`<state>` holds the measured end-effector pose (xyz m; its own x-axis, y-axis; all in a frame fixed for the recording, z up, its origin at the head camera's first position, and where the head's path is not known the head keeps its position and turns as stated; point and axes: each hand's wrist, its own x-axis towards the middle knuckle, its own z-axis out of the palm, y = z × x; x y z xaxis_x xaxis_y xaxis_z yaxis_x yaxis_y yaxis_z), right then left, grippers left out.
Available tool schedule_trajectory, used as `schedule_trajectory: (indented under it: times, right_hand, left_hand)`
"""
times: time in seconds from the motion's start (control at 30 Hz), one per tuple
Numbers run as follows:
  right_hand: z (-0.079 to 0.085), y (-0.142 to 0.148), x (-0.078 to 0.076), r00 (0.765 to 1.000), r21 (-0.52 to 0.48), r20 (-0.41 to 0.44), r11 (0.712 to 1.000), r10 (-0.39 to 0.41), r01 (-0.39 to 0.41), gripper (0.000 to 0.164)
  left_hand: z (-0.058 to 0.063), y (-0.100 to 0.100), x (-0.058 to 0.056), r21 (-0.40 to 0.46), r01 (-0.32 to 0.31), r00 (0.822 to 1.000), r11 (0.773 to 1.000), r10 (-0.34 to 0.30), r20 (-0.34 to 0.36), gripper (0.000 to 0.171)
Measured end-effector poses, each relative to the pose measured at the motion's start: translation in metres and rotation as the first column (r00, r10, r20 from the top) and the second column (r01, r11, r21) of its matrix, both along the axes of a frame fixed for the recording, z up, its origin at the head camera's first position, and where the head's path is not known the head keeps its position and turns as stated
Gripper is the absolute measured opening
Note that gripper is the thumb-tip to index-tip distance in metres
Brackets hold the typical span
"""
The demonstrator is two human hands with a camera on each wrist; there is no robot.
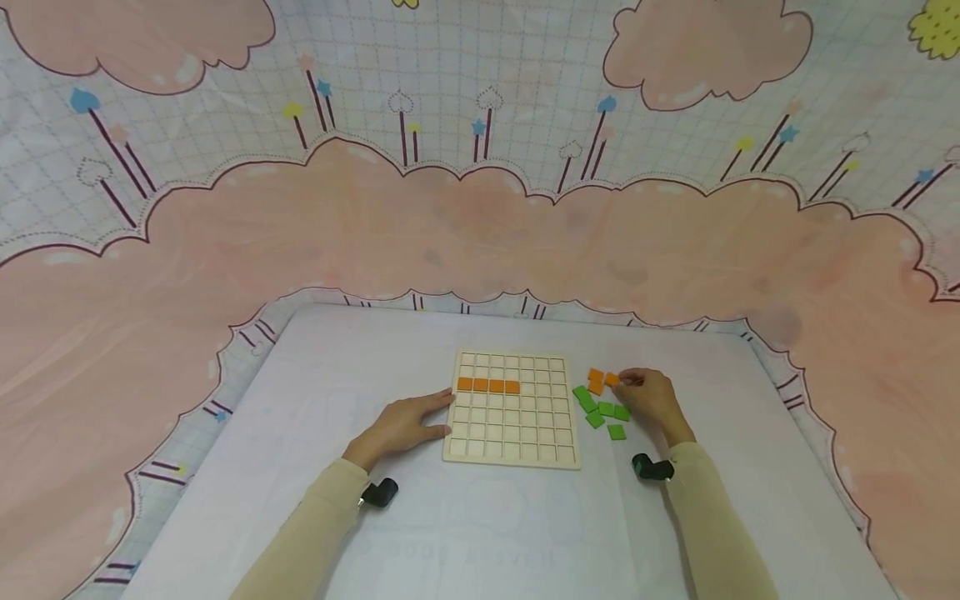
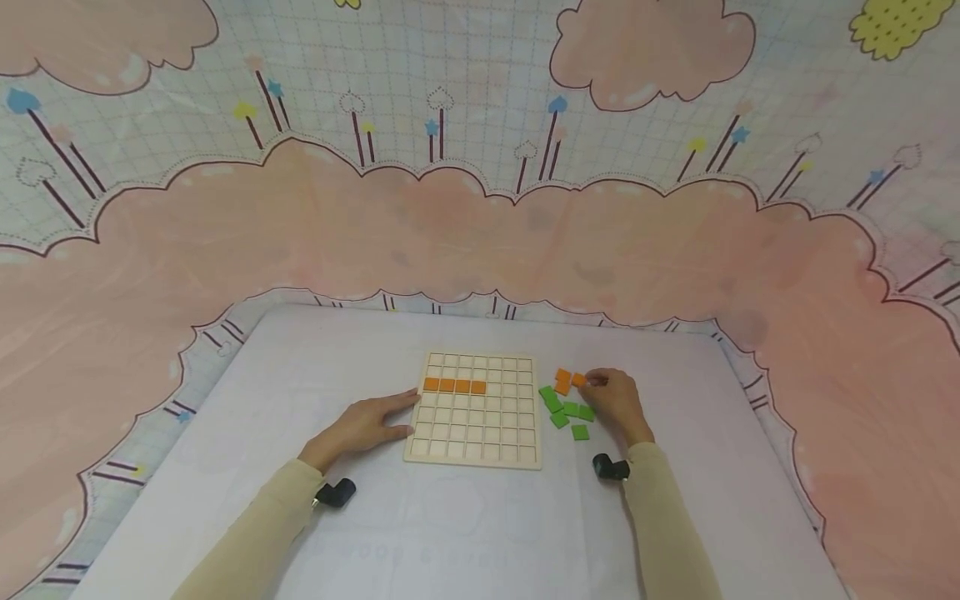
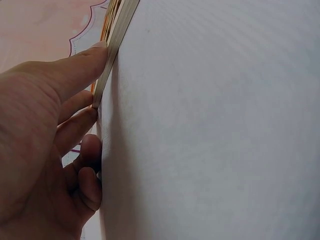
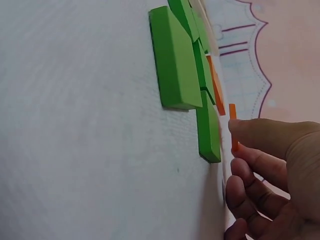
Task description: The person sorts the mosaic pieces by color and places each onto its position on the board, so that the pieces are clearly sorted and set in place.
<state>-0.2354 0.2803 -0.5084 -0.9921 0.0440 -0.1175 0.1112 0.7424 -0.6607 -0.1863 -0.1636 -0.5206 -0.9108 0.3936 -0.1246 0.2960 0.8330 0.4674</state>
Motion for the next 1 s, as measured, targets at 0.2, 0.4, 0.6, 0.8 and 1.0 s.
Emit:
schedule_trajectory:
  times: [0.2, 0.4, 0.6, 0.8, 1.0]
  right_hand:
    - [-0.001, 0.001, 0.002, 1.000, 0.001, -0.030, 1.000, 0.009, -0.009, 0.039]
    - [0.002, -0.002, 0.009, 0.999, -0.010, -0.047, 1.000, -0.004, 0.003, 0.039]
    - [0.007, -0.007, 0.012, 0.998, -0.010, -0.058, 1.000, -0.004, 0.004, 0.038]
    - [0.009, -0.011, 0.014, 0.997, -0.015, -0.076, 1.000, -0.003, 0.002, 0.037]
    - [0.017, -0.018, 0.019, 0.998, -0.028, -0.058, 1.000, -0.016, 0.015, 0.039]
  left_hand:
    - [0.000, -0.001, 0.000, -0.007, 0.000, 1.000, 1.000, 0.000, -0.003, 0.064]
    - [0.000, 0.000, 0.001, 0.007, -0.008, 1.000, 1.000, 0.008, 0.004, 0.064]
    - [0.001, 0.000, 0.002, 0.012, -0.014, 1.000, 1.000, 0.014, 0.003, 0.064]
    - [0.003, 0.000, 0.002, 0.015, -0.018, 1.000, 1.000, 0.018, 0.006, 0.064]
    - [0.002, 0.001, 0.002, 0.021, -0.024, 1.000, 0.999, 0.024, 0.017, 0.064]
